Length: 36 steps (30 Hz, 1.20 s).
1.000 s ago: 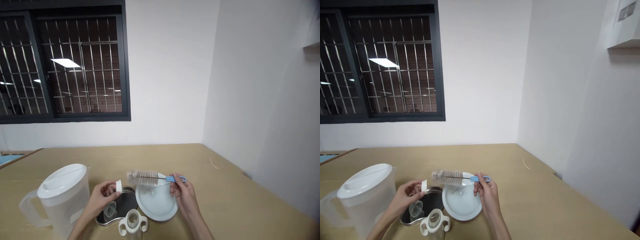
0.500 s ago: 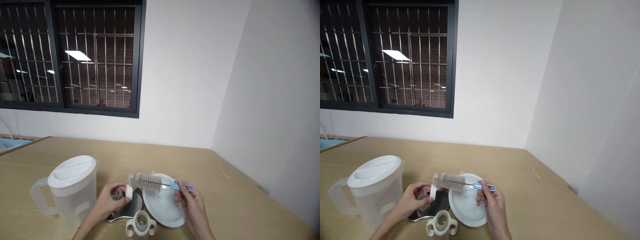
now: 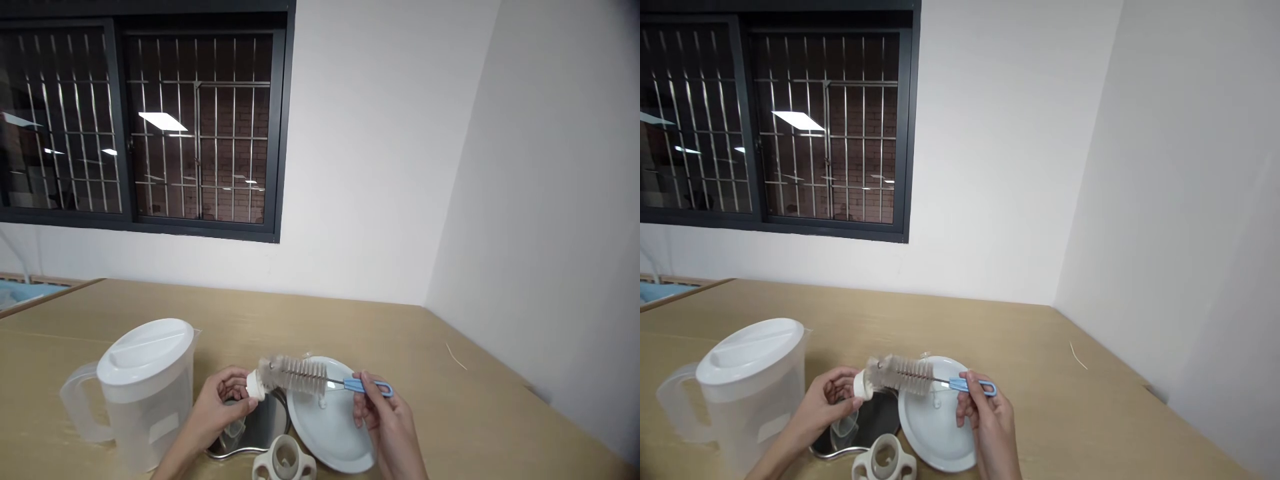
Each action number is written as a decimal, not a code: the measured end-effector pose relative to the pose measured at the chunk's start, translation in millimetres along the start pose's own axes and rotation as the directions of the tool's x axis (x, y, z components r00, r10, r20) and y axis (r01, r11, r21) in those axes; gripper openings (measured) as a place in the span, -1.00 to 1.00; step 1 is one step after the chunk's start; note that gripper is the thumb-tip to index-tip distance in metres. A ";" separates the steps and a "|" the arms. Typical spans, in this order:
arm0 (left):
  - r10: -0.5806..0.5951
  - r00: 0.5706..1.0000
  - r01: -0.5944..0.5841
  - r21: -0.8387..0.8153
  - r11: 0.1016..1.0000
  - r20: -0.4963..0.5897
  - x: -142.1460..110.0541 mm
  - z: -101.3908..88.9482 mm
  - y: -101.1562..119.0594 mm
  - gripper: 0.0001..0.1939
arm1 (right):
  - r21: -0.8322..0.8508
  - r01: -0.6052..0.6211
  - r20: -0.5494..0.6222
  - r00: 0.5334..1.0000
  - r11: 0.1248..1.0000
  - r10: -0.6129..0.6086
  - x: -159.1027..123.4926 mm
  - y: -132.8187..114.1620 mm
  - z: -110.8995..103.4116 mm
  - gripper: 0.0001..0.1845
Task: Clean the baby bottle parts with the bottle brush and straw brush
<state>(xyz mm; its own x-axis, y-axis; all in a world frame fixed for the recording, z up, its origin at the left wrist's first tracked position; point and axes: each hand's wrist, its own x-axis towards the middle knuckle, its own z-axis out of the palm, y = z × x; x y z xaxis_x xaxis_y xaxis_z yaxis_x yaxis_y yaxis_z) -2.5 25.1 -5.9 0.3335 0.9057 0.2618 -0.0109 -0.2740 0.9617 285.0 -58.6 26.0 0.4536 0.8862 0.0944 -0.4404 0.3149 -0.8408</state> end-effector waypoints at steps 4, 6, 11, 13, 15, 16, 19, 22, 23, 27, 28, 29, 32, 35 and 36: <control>0.009 1.000 -0.009 -0.036 0.999 0.006 -0.5 0.4 -1.3 -0.57 | 0.023 0.001 -0.033 0.999 1.000 0.000 1.5 -2.2 -0.6 -0.54; 0.014 1.000 -0.014 -0.034 0.999 0.005 -0.8 1.3 -1.7 -0.59 | 0.016 -0.002 -0.017 1.000 1.000 0.003 0.8 -0.6 0.6 -0.55; 0.008 1.000 -0.008 -0.083 0.997 -0.007 0.2 2.2 1.7 -0.63 | -0.031 -0.028 0.057 0.998 0.999 0.030 -0.3 8.9 1.9 -0.55; 0.003 1.000 -0.005 -0.113 0.994 -0.020 0.7 1.4 3.9 -0.63 | -0.035 -0.025 0.058 0.998 0.999 0.027 2.1 10.9 -0.7 -0.56; 0.003 1.000 -0.007 -0.126 0.992 -0.029 0.6 0.8 5.5 -0.62 | -0.034 -0.016 0.037 0.999 0.999 0.017 5.9 11.2 -4.2 -0.56; 0.007 0.999 -0.011 -0.127 0.992 -0.032 0.4 0.8 5.8 -0.61 | -0.033 -0.011 0.021 1.000 0.999 0.012 7.8 11.1 -5.8 -0.55; 0.025 0.999 -0.030 -0.111 0.993 -0.045 -0.8 2.4 5.6 -0.60 | -0.027 0.003 -0.015 1.000 1.000 -0.003 10.0 11.0 -6.8 -0.51; 0.037 0.997 -0.042 -0.080 0.996 -0.063 -1.5 5.0 5.1 -0.59 | -0.029 0.003 0.015 1.000 1.000 -0.002 6.8 12.6 -3.3 -0.51; 0.037 0.997 -0.043 -0.080 0.996 -0.070 -1.5 5.4 5.0 -0.59 | -0.037 -0.001 0.033 0.999 0.999 0.003 5.6 13.3 -2.3 -0.52; 0.032 0.994 -0.045 -0.132 0.990 -0.100 0.3 4.1 4.3 -0.60 | -0.077 -0.007 0.046 0.999 0.997 0.011 6.0 14.4 -2.9 -0.51; 0.033 0.994 -0.046 -0.138 0.989 -0.101 0.8 3.4 3.8 -0.60 | -0.073 -0.006 0.032 0.999 0.997 0.008 7.0 13.8 -3.7 -0.50; 0.035 0.994 -0.048 -0.135 0.990 -0.099 1.2 2.8 3.2 -0.59 | -0.062 -0.004 0.015 1.000 0.998 0.005 7.7 12.9 -4.3 -0.50; 0.032 0.996 -0.040 -0.100 0.994 -0.082 1.7 2.2 1.7 -0.56 | -0.023 0.006 -0.026 1.000 1.000 -0.006 6.7 9.4 -3.2 -0.54; 0.023 0.997 -0.028 -0.066 0.997 -0.071 1.4 3.5 2.7 -0.54 | -0.012 0.013 -0.022 1.000 1.000 -0.013 2.3 8.8 1.5 -0.56; 0.022 0.997 -0.026 -0.048 0.999 -0.074 1.2 4.2 3.6 -0.53 | -0.018 0.009 -0.008 1.000 1.000 -0.009 1.1 9.5 3.0 -0.54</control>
<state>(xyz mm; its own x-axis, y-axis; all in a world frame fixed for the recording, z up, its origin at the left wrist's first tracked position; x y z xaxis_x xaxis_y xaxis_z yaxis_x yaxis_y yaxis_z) 1.9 23.8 -2.5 0.2625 0.9209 0.2881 -0.0642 -0.2813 0.9575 279.0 -53.7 19.7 0.4634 0.8807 0.0978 -0.4223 0.3165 -0.8494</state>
